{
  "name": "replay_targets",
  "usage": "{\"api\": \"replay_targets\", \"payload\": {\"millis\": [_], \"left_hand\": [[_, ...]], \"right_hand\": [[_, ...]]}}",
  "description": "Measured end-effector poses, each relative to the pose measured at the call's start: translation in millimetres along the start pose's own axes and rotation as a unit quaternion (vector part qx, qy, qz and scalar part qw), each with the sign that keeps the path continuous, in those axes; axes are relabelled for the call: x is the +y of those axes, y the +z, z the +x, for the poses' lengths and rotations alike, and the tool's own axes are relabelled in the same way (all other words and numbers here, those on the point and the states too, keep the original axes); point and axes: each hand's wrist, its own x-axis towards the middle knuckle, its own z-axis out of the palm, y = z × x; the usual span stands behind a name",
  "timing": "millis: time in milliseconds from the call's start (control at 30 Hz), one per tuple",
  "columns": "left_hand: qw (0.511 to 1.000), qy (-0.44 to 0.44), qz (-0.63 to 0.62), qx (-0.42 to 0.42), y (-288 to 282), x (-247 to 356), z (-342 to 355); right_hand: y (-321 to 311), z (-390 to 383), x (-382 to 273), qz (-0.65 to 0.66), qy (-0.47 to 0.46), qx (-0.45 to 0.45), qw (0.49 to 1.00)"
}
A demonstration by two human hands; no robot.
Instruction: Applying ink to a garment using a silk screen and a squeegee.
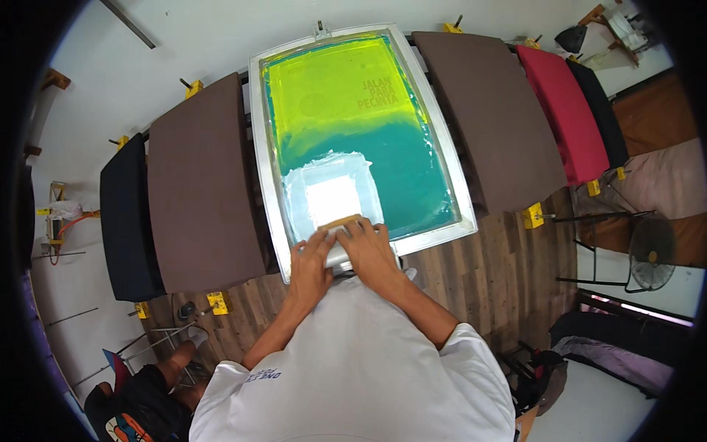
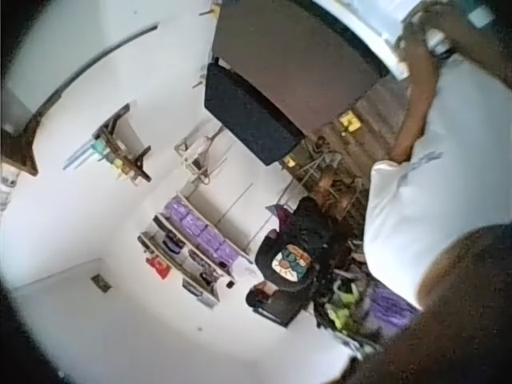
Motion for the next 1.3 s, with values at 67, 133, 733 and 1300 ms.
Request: {"api": "replay_targets", "payload": {"millis": [67,133,733,1300], "left_hand": [[1.0,0.004,0.018,0.018,4.0,-6.4,1.8],[1.0,-0.001,0.017,0.017,6.2,-8.3,-0.9],[0.999,-0.03,-0.03,-0.019,-1.4,2.1,-16.9],[0.996,0.001,-0.034,0.081,-33.6,-33.8,89.7]], "right_hand": [[10.4,1.1,-1.6,-0.014,0.001,0.029,0.999],[17.8,0.6,-2.6,-0.007,0.001,0.042,0.999],[12.4,-11.8,-5.7,0.022,0.004,-0.004,1.0],[-10.7,106.6,31.6,-0.037,-0.01,-0.002,0.999]]}}
